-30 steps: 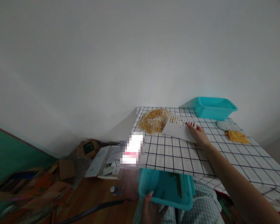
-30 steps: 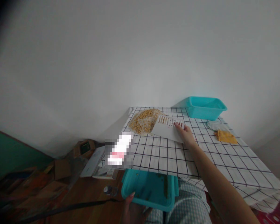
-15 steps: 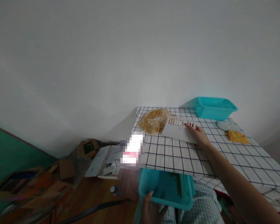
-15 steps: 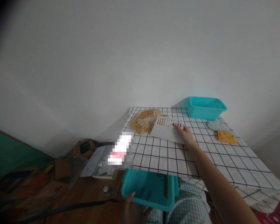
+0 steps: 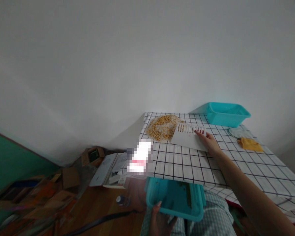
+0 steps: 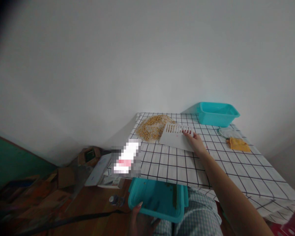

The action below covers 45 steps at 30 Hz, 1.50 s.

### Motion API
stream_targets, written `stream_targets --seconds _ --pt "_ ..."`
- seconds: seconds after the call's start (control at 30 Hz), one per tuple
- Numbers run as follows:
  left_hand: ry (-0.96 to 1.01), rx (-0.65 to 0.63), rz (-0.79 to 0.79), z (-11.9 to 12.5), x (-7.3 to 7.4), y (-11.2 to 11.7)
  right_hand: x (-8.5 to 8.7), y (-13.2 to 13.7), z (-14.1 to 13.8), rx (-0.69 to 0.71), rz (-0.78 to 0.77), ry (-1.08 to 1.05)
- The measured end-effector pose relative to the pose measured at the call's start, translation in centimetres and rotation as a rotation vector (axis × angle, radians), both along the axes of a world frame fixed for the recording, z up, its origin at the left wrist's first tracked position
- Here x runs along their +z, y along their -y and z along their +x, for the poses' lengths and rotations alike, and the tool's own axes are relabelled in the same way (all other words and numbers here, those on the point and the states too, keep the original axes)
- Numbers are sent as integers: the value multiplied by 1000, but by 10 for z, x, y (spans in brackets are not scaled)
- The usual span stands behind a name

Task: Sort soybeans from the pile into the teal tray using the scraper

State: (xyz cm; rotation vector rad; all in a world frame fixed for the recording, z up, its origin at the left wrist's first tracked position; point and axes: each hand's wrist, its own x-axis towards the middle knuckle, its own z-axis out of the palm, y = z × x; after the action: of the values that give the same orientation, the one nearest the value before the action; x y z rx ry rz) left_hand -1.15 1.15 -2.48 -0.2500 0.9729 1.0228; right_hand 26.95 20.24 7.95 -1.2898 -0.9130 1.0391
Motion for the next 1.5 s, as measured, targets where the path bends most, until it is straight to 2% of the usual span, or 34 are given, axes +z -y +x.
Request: stream_targets --seconds 0.2,0.43,0.7,0.87,0.97,1.1,1.2,1.3,1.5 --pt "-12 -8 8 -1 -5 0 2 1 -4 58 25 24" --pt "-13 -22 11 -1 -4 0 11 10 -15 214 25 12" --pt "-17 -25 -20 -1 -6 -2 21 28 -19 646 -110 109" --pt "-23 -36 -22 -1 -7 -2 21 33 -16 807 -143 149" --pt "-22 -31 -11 -1 -7 -1 18 29 -15 700 -137 70" --pt "15 -12 18 -2 -6 -1 12 16 -13 326 27 -102" --pt "16 -13 7 -1 -3 0 8 7 -11 99 111 -118" --pt "27 -6 7 -1 -1 0 3 2 -9 32 117 -70" --pt "36 -31 37 -3 0 1 -2 -1 -11 86 94 -37"
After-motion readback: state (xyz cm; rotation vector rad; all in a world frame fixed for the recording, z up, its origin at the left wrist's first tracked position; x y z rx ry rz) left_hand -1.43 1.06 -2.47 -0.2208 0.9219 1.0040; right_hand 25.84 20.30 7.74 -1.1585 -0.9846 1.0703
